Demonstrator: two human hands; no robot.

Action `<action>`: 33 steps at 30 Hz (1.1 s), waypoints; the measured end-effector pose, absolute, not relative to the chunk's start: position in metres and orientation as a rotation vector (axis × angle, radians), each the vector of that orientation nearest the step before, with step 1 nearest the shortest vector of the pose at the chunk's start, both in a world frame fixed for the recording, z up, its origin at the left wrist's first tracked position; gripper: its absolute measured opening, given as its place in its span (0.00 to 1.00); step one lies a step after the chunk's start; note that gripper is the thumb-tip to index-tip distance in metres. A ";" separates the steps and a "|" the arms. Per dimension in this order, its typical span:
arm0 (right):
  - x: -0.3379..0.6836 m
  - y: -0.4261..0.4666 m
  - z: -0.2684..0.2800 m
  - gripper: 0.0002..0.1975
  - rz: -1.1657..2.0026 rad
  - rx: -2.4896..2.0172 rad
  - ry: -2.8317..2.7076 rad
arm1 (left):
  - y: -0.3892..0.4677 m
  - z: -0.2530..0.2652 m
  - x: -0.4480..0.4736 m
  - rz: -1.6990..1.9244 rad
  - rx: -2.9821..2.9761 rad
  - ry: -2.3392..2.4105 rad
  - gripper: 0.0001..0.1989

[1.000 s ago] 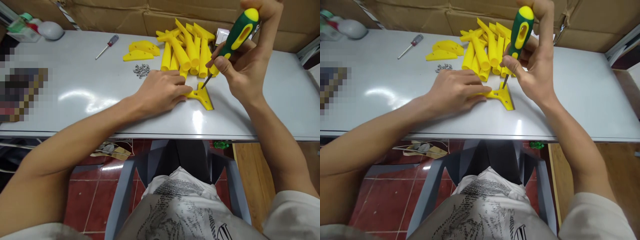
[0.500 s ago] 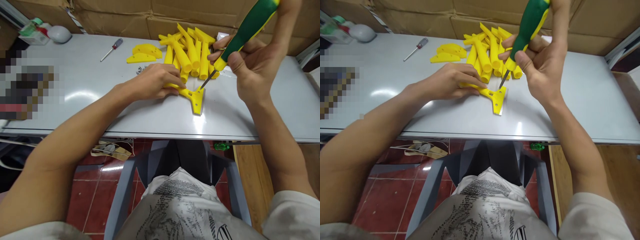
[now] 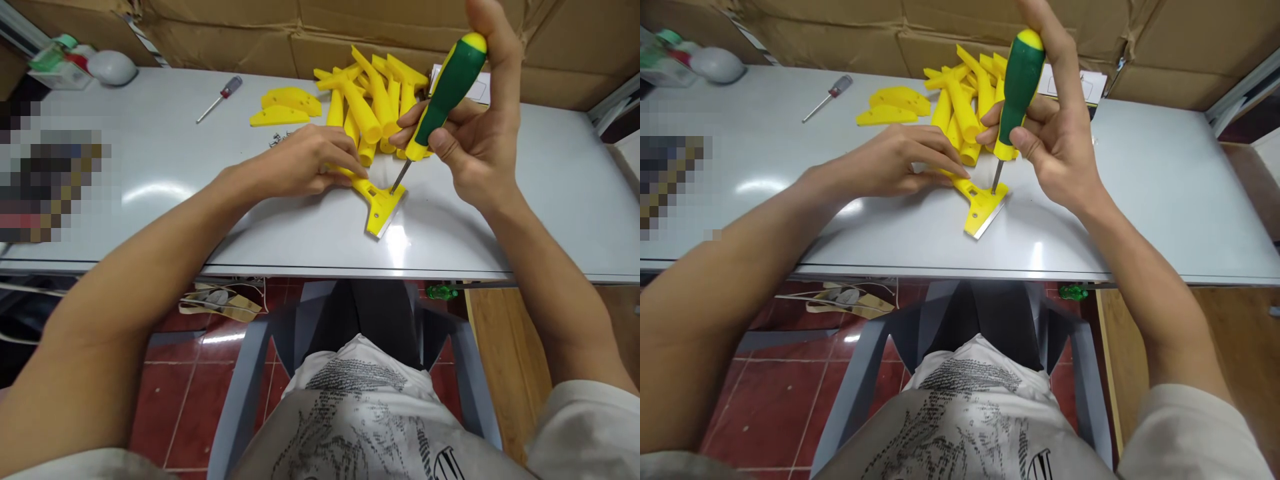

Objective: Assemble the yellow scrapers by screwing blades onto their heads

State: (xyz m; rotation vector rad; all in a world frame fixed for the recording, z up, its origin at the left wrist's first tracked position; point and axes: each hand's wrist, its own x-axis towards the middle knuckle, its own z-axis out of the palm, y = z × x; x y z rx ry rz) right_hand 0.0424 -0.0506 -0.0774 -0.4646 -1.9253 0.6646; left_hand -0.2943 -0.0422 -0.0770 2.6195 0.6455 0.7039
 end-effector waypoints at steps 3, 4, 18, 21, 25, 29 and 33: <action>0.042 -0.055 -0.076 0.41 0.638 -0.467 -1.942 | -0.041 -0.079 -0.295 0.700 2.682 0.632 0.20; 0.042 -0.057 -0.075 0.41 0.623 -0.480 -1.939 | -0.041 -0.079 -0.295 0.701 2.704 0.628 0.21; 0.037 -0.069 -0.067 0.48 0.721 -0.592 -1.901 | -0.040 -0.079 -0.295 0.699 2.725 0.624 0.19; 0.041 -0.071 -0.064 0.53 0.776 -0.653 -1.915 | -0.039 -0.080 -0.296 0.699 2.722 0.608 0.17; 0.040 -0.075 -0.059 0.52 0.829 -0.626 -1.909 | -0.040 -0.079 -0.296 0.715 2.681 0.629 0.16; 0.033 -0.079 -0.055 0.46 0.749 -0.613 -1.897 | -0.042 -0.078 -0.294 0.725 2.681 0.625 0.17; 0.032 -0.074 -0.058 0.43 0.790 -0.568 -1.878 | -0.045 -0.080 -0.292 0.712 2.733 0.615 0.18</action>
